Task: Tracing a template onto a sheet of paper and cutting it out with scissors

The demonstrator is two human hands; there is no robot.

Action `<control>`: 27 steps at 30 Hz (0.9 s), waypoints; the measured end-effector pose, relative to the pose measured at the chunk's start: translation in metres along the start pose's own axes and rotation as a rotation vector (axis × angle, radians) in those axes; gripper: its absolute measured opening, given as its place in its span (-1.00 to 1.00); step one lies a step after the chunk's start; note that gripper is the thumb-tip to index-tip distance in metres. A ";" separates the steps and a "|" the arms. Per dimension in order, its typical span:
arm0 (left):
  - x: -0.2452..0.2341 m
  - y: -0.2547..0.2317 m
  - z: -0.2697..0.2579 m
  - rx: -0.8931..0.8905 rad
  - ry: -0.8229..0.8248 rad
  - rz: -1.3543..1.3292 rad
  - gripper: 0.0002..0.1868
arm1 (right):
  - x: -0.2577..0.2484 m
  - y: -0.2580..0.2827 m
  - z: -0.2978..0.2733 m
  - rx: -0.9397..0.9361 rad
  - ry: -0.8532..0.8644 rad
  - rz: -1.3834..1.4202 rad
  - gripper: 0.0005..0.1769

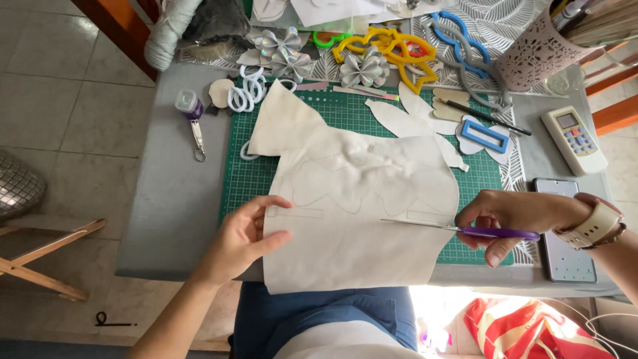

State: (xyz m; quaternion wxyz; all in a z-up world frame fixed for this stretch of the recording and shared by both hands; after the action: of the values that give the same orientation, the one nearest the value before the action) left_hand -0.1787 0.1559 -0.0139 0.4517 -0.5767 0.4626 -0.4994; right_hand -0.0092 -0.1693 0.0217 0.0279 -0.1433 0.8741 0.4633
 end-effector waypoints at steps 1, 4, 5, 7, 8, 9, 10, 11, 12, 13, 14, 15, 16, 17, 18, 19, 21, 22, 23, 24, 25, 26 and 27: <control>0.004 -0.008 0.005 0.003 -0.001 0.001 -0.57 | -0.002 0.002 -0.001 -0.001 0.000 -0.003 -0.34; 0.017 -0.039 0.014 0.179 0.010 0.473 -0.56 | -0.003 -0.003 -0.003 0.118 -0.023 -0.049 -0.32; 0.024 -0.048 0.015 0.284 0.048 0.492 -0.54 | -0.004 -0.001 -0.003 0.145 -0.023 -0.085 -0.25; 0.032 -0.058 0.015 0.387 0.085 0.513 -0.52 | -0.005 0.002 -0.001 0.169 -0.021 -0.121 -0.18; 0.033 -0.058 0.016 0.378 0.095 0.510 -0.52 | -0.005 0.000 0.001 0.198 -0.015 -0.144 -0.16; 0.035 -0.058 0.017 0.369 0.106 0.507 -0.51 | -0.005 -0.002 0.002 0.226 -0.009 -0.167 -0.14; 0.035 -0.060 0.017 0.373 0.105 0.510 -0.51 | -0.005 -0.003 0.002 0.225 -0.012 -0.170 -0.14; 0.035 -0.060 0.017 0.369 0.111 0.497 -0.52 | -0.006 -0.004 0.003 0.215 -0.022 -0.164 -0.15; 0.035 -0.060 0.016 0.360 0.116 0.481 -0.52 | -0.006 -0.005 0.003 0.208 -0.029 -0.154 -0.16; 0.033 -0.059 0.017 0.360 0.116 0.481 -0.52 | -0.006 -0.002 0.003 0.208 -0.029 -0.155 -0.16; 0.033 -0.058 0.017 0.370 0.122 0.483 -0.51 | -0.005 0.005 0.004 0.160 -0.037 -0.158 -0.25; 0.033 -0.057 0.016 0.380 0.128 0.484 -0.49 | -0.005 0.011 0.004 0.112 -0.045 -0.162 -0.33; 0.032 -0.056 0.016 0.381 0.124 0.485 -0.49 | -0.005 0.011 0.005 0.111 -0.042 -0.166 -0.33; 0.031 -0.054 0.016 0.372 0.127 0.487 -0.49 | -0.004 0.010 0.006 0.115 -0.027 -0.165 -0.32; 0.031 -0.052 0.016 0.363 0.135 0.489 -0.48 | -0.002 0.009 0.007 0.120 -0.015 -0.162 -0.31; 0.032 -0.054 0.016 0.363 0.134 0.489 -0.48 | -0.002 0.016 0.011 0.119 -0.014 -0.163 -0.31; 0.039 -0.052 0.016 0.327 0.172 0.469 -0.46 | 0.003 0.030 0.017 0.106 0.009 -0.157 -0.11; 0.038 -0.052 0.016 0.326 0.170 0.470 -0.46 | 0.002 0.030 0.018 0.105 0.011 -0.159 -0.11; 0.038 -0.052 0.016 0.327 0.171 0.465 -0.46 | 0.001 0.029 0.020 0.120 0.009 -0.173 -0.16; 0.037 -0.053 0.017 0.330 0.171 0.461 -0.45 | -0.001 0.029 0.021 0.135 0.005 -0.190 -0.22; 0.036 -0.054 0.017 0.332 0.167 0.462 -0.45 | -0.001 0.029 0.021 0.134 0.006 -0.194 -0.22; 0.037 -0.054 0.016 0.325 0.185 0.466 -0.46 | 0.000 0.034 0.021 0.070 0.008 -0.203 -0.29; 0.038 -0.054 0.016 0.318 0.204 0.469 -0.47 | 0.001 0.039 0.020 0.006 0.010 -0.211 -0.34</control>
State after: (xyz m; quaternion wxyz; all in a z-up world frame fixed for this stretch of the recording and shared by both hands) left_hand -0.1559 0.1286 0.0432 0.5907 -0.3228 0.5421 -0.5029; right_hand -0.0226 -0.1319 0.0415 0.0727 -0.2370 0.8557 0.4543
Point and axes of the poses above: each hand's wrist, its own z-axis towards the middle knuckle, its own x-axis out of the palm, y = z × x, the point moved 8 cm from there along z, towards the middle knuckle, and after that the axes turned 3 degrees about x, right-handed, at the moved point
